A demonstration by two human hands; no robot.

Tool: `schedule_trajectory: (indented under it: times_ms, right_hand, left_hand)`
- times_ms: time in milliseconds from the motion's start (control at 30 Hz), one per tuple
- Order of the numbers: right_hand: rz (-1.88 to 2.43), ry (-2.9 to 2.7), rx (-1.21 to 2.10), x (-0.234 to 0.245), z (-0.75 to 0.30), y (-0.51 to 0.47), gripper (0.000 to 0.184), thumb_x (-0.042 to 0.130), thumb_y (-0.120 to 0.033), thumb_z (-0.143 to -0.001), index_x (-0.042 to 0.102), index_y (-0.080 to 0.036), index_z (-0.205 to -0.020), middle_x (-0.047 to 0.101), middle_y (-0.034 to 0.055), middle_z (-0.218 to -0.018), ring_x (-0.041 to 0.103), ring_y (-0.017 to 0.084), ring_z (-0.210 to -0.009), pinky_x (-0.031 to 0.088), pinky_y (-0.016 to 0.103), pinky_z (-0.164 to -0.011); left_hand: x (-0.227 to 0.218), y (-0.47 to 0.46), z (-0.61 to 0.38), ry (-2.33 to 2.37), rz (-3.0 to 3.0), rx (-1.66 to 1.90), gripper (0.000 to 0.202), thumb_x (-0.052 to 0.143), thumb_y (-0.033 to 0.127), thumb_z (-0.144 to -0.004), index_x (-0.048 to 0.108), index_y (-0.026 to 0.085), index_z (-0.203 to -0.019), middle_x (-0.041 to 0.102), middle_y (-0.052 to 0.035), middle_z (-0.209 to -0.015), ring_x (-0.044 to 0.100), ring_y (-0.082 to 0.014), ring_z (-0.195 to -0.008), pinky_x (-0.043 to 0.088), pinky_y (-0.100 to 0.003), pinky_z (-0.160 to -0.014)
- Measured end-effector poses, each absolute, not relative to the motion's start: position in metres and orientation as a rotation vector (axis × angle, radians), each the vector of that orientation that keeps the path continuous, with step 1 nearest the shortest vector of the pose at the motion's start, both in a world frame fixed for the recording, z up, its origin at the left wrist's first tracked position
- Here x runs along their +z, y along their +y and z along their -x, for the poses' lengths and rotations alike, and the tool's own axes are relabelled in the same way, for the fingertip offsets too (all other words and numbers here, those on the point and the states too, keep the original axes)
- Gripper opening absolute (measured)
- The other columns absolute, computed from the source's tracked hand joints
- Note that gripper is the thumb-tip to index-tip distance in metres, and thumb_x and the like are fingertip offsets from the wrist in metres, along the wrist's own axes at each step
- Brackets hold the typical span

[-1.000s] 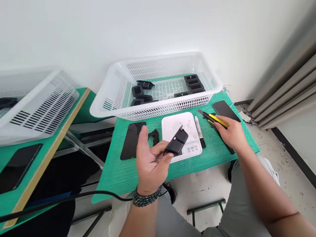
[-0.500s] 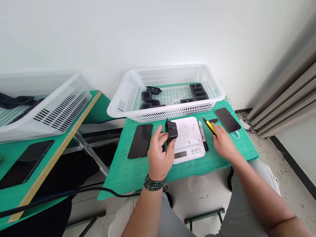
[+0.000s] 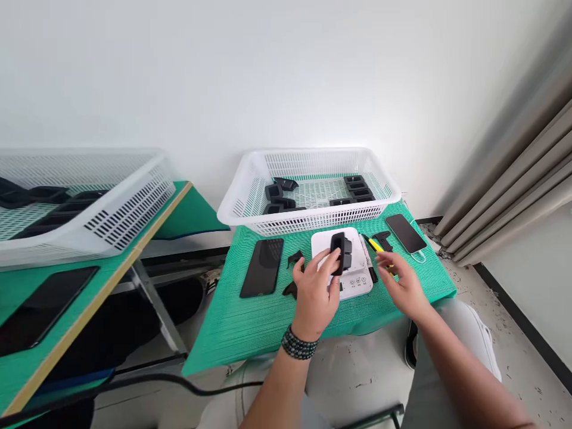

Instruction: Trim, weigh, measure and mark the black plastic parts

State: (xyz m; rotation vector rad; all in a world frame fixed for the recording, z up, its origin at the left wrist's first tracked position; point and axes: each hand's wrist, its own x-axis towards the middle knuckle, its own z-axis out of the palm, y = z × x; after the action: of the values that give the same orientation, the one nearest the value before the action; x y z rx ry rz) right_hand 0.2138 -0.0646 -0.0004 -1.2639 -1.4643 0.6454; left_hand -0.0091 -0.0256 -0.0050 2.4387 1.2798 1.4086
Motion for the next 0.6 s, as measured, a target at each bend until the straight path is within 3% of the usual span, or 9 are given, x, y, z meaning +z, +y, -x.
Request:
schedule_trajectory:
  times_ms: [100, 233, 333, 467, 600]
  right_hand:
    - [1.072, -1.277, 1.114, -0.001, -0.196, -0.082, 0.048, 0.072, -0.049, -0.094, 0.061, -0.029, -0.137, 0.069, 0.0097, -0.119, 0.069, 0.022, -0.094, 0.059, 0.037, -0.078]
    - [0.958, -1.005, 1.325, 0.006, -0.177, -0.086, 0.051, 0.079, -0.062, -0.085, 0.069, -0.027, -0.121, 0.072, 0.0065, -0.105, 0.065, 0.018, -0.08, 0.055, 0.03, -0.065]
    - [0.939, -0.867, 1.365, 0.019, -0.167, -0.081, 0.05, 0.084, -0.059, -0.08, 0.072, -0.026, -0.115, 0.072, 0.0045, -0.098, 0.064, 0.017, -0.077, 0.053, 0.029, -0.064]
    - [0.898, -0.777, 1.394, 0.026, -0.156, -0.077, 0.05, 0.087, -0.052, -0.078, 0.071, -0.027, -0.117, 0.073, 0.0036, -0.096, 0.066, 0.019, -0.078, 0.053, 0.031, -0.066]
    - [0.828, -0.651, 1.444, 0.017, -0.149, -0.075, 0.039, 0.083, -0.053, -0.08, 0.069, -0.024, -0.101, 0.069, 0.0031, -0.086, 0.062, 0.017, -0.07, 0.05, 0.029, -0.06]
  left_hand:
    - [-0.003, -0.036, -0.002, 1.023, -2.495, 1.349, 0.058, 0.043, 0.004, -0.096, 0.051, 0.027, -0.147, 0.078, -0.0062, -0.12, 0.067, -0.0252, -0.13, 0.039, -0.06, -0.121]
    - [-0.001, -0.05, -0.014, 0.772, -2.415, 1.293, 0.061, 0.046, 0.005, -0.095, 0.048, 0.029, -0.151, 0.072, -0.0073, -0.134, 0.068, -0.0212, -0.126, 0.052, -0.046, -0.113]
    - [0.0, -0.057, -0.017, 0.798, -2.238, 1.363, 0.061, 0.057, 0.015, -0.097, 0.042, 0.028, -0.154, 0.067, -0.0105, -0.14, 0.065, -0.0228, -0.13, 0.056, -0.042, -0.111]
    - [0.0, -0.057, -0.012, 0.855, -2.074, 1.49, 0.063, 0.064, 0.028, -0.098, 0.038, 0.026, -0.155, 0.055, -0.0176, -0.152, 0.058, -0.0292, -0.14, 0.056, -0.047, -0.112]
    - [0.001, -0.05, -0.001, 0.896, -1.848, 1.595, 0.055, 0.064, 0.036, -0.099, 0.046, 0.026, -0.149, 0.056, -0.0183, -0.148, 0.072, -0.0258, -0.117, 0.063, -0.041, -0.092]
